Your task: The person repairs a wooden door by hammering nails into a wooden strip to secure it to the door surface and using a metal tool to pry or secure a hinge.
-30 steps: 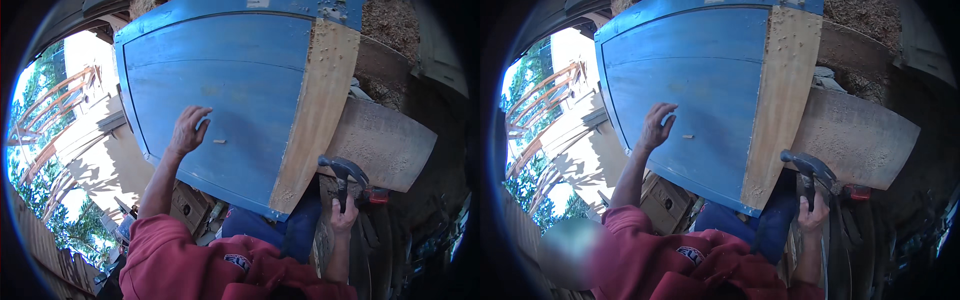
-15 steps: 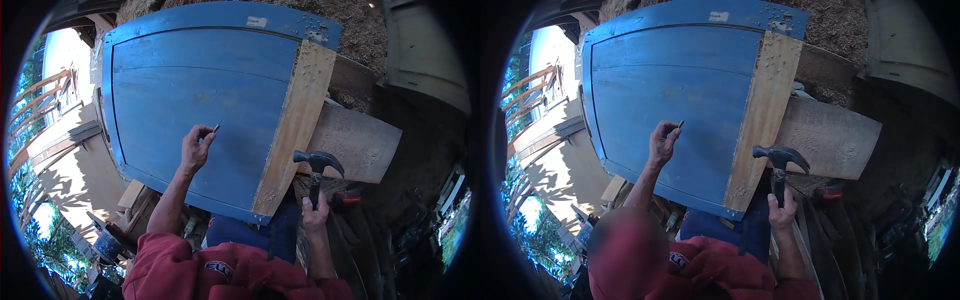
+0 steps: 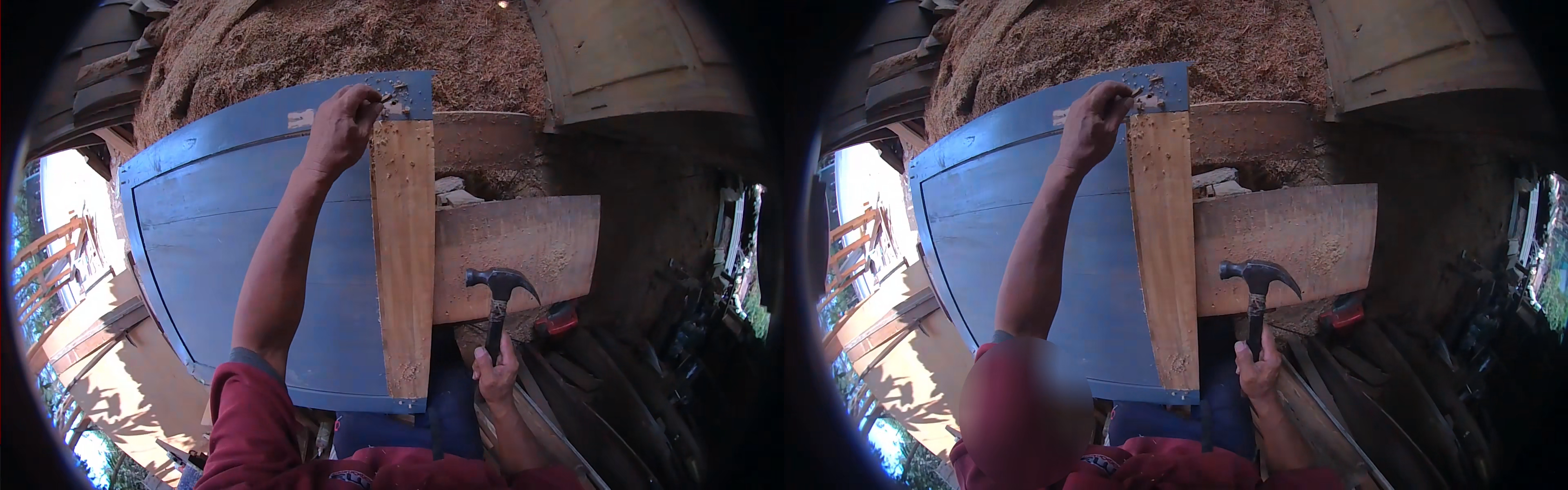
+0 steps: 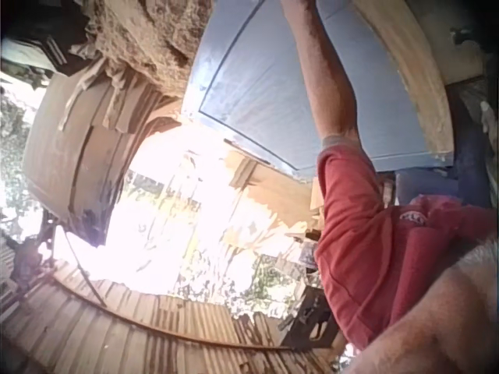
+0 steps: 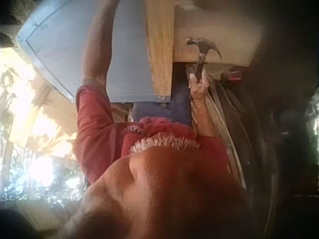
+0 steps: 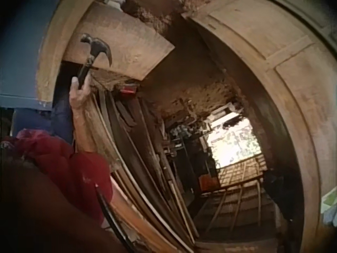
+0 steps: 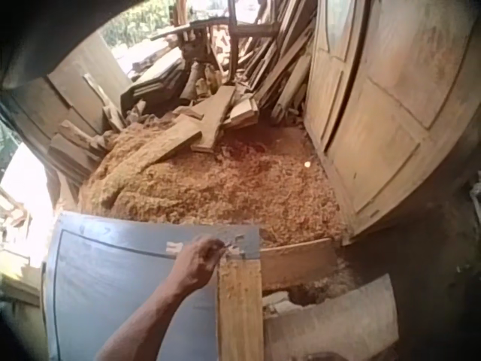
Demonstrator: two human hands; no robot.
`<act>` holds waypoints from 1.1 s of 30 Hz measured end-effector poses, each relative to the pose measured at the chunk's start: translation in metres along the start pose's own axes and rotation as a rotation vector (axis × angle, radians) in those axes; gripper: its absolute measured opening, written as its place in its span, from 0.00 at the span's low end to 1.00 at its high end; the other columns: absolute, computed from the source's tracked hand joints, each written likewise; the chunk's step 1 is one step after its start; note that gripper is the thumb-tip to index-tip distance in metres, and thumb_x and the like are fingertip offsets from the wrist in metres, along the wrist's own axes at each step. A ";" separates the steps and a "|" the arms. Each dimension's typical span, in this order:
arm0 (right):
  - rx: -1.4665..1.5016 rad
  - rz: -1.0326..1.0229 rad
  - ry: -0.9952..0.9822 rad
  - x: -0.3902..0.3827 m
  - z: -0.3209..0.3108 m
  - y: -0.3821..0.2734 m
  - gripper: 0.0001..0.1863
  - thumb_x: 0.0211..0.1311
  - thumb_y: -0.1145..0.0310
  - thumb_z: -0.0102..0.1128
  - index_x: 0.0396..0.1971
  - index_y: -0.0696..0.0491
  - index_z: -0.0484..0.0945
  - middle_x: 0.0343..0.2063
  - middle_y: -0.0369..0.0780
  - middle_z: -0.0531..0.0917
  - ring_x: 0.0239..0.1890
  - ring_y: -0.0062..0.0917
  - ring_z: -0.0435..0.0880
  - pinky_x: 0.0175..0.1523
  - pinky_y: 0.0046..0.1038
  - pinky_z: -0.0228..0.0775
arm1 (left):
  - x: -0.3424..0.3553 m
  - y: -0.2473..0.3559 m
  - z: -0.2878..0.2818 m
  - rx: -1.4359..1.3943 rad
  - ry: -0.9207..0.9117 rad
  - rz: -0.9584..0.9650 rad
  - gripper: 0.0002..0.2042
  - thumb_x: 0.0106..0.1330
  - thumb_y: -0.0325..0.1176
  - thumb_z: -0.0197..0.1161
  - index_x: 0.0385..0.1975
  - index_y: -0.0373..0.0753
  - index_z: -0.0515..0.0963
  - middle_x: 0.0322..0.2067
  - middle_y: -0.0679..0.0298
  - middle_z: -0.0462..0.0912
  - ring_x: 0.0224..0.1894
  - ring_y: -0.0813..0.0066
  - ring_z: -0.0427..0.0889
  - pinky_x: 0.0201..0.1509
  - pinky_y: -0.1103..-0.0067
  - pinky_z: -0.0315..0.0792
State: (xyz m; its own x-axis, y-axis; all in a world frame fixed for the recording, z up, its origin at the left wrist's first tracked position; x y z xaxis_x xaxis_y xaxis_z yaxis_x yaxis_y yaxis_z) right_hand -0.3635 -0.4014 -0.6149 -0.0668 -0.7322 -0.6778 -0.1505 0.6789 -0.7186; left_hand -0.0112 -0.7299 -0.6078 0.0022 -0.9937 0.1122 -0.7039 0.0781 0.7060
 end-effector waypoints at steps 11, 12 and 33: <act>0.057 0.058 0.016 0.009 -0.004 0.025 0.26 0.65 0.73 0.57 0.62 0.62 0.67 0.22 0.34 0.74 0.17 0.14 0.71 0.21 0.20 0.64 | 0.030 -0.013 0.028 0.160 -0.237 -0.001 0.10 0.66 0.38 0.63 0.36 0.38 0.84 0.33 0.53 0.82 0.41 0.54 0.82 0.47 0.65 0.74; 0.053 0.065 0.019 0.009 -0.004 0.027 0.26 0.64 0.73 0.58 0.62 0.63 0.68 0.22 0.34 0.75 0.17 0.14 0.72 0.21 0.20 0.66 | 0.033 -0.015 0.026 0.159 -0.238 -0.003 0.10 0.66 0.38 0.63 0.36 0.38 0.84 0.33 0.53 0.82 0.41 0.54 0.82 0.47 0.65 0.74; -0.393 -0.491 -0.039 0.047 0.023 -0.086 0.26 0.66 0.72 0.58 0.61 0.70 0.69 0.38 0.52 0.85 0.37 0.41 0.88 0.43 0.36 0.79 | 0.008 0.012 0.042 0.243 0.089 0.347 0.33 0.63 0.28 0.66 0.70 0.48 0.67 0.35 0.63 0.83 0.38 0.64 0.81 0.49 0.68 0.75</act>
State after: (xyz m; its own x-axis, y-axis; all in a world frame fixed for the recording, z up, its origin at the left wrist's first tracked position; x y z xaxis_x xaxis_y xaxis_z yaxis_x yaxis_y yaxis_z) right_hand -0.3314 -0.4928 -0.5889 0.1369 -0.9460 -0.2938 -0.5059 0.1882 -0.8418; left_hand -0.0496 -0.7401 -0.6281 -0.2104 -0.9000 0.3818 -0.8204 0.3749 0.4318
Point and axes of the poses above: each hand's wrist, its own x-axis towards the middle knuckle, its own z-axis out of the palm, y = z × x, the point moved 10 cm from there along x, towards the middle knuckle
